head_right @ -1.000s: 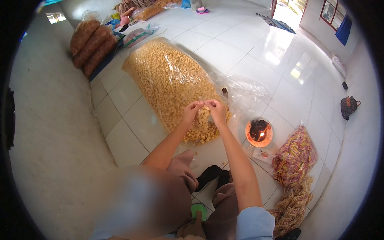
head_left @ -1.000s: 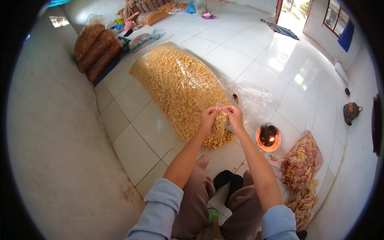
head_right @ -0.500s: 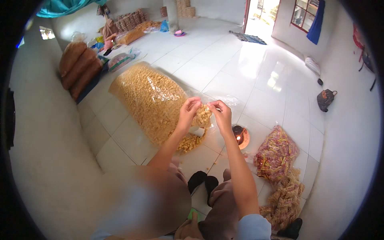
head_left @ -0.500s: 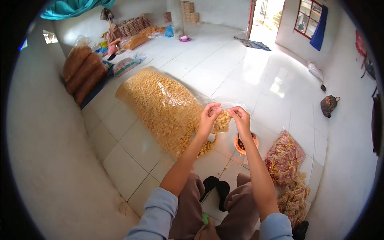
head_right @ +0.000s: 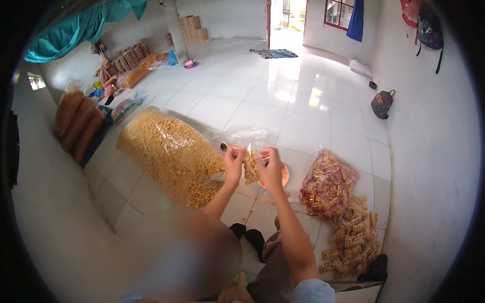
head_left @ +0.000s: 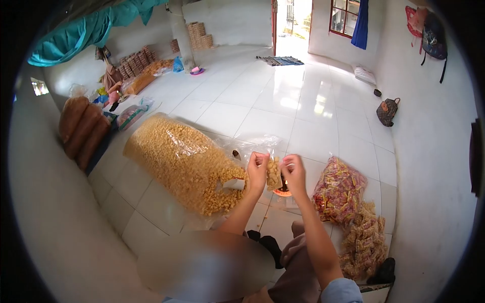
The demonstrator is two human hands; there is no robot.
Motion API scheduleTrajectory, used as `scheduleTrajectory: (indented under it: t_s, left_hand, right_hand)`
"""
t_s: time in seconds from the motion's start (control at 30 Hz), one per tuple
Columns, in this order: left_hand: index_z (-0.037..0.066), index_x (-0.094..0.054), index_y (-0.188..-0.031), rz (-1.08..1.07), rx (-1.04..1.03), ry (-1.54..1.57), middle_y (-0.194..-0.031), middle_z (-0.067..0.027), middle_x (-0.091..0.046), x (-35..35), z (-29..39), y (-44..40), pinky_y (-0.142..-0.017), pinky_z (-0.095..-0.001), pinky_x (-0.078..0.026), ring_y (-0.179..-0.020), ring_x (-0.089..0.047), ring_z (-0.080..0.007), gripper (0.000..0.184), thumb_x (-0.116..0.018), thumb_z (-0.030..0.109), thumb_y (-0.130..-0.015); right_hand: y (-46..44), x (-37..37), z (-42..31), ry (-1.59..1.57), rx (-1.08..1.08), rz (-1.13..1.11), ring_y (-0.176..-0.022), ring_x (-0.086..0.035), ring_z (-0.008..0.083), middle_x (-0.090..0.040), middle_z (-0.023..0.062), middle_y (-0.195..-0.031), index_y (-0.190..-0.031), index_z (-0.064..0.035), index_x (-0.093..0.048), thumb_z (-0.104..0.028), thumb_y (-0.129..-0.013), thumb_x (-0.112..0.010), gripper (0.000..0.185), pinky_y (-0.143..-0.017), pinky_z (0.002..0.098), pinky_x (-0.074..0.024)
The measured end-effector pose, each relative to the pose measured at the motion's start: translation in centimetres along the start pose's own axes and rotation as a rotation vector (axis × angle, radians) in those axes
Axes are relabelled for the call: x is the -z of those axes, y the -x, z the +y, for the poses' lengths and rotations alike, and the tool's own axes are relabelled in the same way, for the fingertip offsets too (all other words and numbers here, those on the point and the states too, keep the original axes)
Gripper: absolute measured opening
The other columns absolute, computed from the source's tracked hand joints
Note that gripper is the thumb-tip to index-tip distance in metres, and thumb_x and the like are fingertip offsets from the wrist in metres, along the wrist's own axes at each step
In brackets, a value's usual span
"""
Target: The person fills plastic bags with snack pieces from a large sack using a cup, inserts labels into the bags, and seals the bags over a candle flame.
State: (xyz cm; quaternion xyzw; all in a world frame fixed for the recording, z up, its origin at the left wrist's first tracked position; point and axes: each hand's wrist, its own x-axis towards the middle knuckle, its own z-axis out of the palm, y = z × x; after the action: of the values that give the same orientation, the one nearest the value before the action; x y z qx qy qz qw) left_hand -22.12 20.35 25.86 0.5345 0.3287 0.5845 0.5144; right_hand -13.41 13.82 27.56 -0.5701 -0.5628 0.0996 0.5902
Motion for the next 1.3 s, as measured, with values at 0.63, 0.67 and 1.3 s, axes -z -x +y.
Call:
scheduleTrajectory:
  t_s: [0.63, 0.67, 1.3]
  left_hand:
    - [0.009, -0.043, -0.117, 0.07, -0.149, -0.187, -0.107, -0.0084, -0.043, -0.3, 2.6, 0.7, -0.085, -0.0302, -0.034, -0.099, -0.04, -0.0169, 0.042, -0.059, 0.021, -0.081]
    - [0.009, -0.043, -0.117, 0.073, -0.147, -0.189, -0.107, -0.0084, -0.043, 0.2, 2.5, 0.2, -0.085, -0.0302, -0.034, -0.099, -0.04, -0.0169, 0.042, -0.059, 0.021, -0.081]
    - [0.003, -0.054, -0.09, -0.085, 0.018, 0.282, -0.083, -0.0023, -0.058, 2.0, 3.3, -0.3, -0.072, -0.021, -0.041, -0.079, -0.052, -0.0074, 0.011, -0.056, 0.013, -0.084]
  right_hand:
    - [-1.2, -2.2, -0.1, -0.437, -0.244, 0.312, -0.074, -0.051, 0.0075, -0.055, 0.003, -0.079, -0.088, -0.0006, -0.049, -0.009, -0.085, -0.052, 0.01, -0.067, 0.0221, -0.0417]
    - [-1.2, -2.1, 0.0, -0.438, -0.247, 0.309, -0.074, -0.051, 0.0075, -0.055, 0.003, -0.079, -0.088, -0.0006, -0.049, -0.009, -0.085, -0.052, 0.01, -0.067, 0.0221, -0.0417]
    - [-1.1, -1.6, -2.0, -0.588, -0.215, 0.212, -0.08, -0.054, 0.0092, -0.058, 0.0046, -0.086, -0.09, 0.0007, -0.054, -0.007, -0.082, -0.057, 0.012, -0.074, 0.0211, -0.043]
